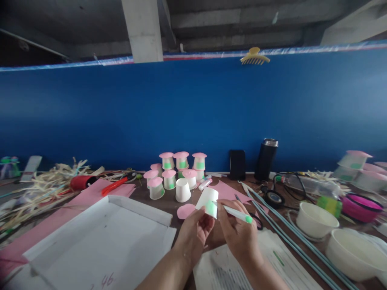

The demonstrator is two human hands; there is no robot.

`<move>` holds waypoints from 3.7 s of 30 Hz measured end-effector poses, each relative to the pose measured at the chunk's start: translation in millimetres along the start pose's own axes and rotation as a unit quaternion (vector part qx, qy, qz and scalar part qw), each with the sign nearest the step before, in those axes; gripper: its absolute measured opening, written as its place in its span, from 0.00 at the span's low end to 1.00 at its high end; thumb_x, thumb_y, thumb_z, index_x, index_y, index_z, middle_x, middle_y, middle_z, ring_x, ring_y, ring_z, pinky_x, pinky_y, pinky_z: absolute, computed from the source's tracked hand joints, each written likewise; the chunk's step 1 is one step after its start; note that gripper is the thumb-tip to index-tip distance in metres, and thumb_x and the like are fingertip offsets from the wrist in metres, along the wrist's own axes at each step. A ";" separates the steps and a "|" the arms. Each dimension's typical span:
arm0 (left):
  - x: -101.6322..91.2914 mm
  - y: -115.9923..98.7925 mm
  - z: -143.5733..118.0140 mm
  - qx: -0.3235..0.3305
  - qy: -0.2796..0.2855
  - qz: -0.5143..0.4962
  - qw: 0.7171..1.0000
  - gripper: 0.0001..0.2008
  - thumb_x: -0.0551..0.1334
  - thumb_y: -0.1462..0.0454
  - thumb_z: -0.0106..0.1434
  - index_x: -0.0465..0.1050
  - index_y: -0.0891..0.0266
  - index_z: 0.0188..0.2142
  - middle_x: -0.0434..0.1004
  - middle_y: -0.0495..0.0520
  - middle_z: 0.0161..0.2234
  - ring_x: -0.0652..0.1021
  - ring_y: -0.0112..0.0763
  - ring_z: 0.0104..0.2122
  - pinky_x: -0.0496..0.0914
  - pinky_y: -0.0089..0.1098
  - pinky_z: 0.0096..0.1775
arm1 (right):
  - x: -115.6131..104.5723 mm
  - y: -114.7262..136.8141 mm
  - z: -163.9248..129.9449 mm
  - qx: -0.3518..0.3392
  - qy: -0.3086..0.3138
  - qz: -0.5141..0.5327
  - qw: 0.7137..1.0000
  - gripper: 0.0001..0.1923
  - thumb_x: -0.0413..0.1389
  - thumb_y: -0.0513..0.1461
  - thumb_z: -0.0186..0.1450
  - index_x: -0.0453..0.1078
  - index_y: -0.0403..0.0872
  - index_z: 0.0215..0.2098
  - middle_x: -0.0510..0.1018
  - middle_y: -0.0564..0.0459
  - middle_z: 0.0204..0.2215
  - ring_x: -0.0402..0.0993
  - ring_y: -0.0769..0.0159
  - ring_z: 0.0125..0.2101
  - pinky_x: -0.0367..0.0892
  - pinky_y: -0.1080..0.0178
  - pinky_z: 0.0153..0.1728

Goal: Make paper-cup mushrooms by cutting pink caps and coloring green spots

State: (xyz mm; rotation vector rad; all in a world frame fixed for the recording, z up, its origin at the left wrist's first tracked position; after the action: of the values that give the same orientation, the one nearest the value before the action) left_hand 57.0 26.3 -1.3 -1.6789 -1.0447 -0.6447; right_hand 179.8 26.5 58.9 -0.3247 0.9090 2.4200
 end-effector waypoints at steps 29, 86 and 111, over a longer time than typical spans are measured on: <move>2.2 -2.4 2.5 0.042 0.062 0.004 0.997 0.04 0.64 0.69 0.55 0.75 0.71 0.28 0.76 0.58 0.31 0.76 0.29 0.32 0.71 0.28 0.39 | 7.7 3.6 0.1 -0.050 0.034 -0.023 0.998 0.07 0.53 0.39 0.65 0.72 0.49 0.38 0.78 0.52 0.34 0.74 0.61 0.37 0.66 0.60 0.42; -3.1 0.5 7.2 0.040 0.049 0.011 0.998 0.03 0.65 0.69 0.54 0.74 0.68 0.26 0.75 0.54 0.27 0.74 0.27 0.29 0.71 0.28 0.37 | 12.0 9.5 -1.7 -0.005 0.076 0.003 0.997 0.12 0.51 0.43 0.66 0.75 0.47 0.37 0.81 0.49 0.33 0.77 0.60 0.36 0.69 0.62 0.41; -1.3 1.6 5.8 0.037 0.067 -0.004 0.997 0.03 0.66 0.69 0.53 0.75 0.69 0.27 0.76 0.55 0.28 0.75 0.27 0.30 0.71 0.28 0.37 | 11.0 2.7 0.6 0.010 0.087 -0.006 0.996 0.12 0.52 0.43 0.65 0.75 0.47 0.35 0.82 0.49 0.32 0.77 0.60 0.32 0.70 0.62 0.34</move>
State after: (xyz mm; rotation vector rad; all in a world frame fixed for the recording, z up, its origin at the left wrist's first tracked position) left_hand 57.4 31.1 -5.1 -1.5457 -0.9681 -0.7062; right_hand 169.1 29.5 56.5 -0.5399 1.0024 2.3990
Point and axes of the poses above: each hand's wrist, its own z-axis towards the middle knuckle, its own x-axis out of the palm, y = z × x, the point moved 5 cm from there along z, towards the middle knuckle
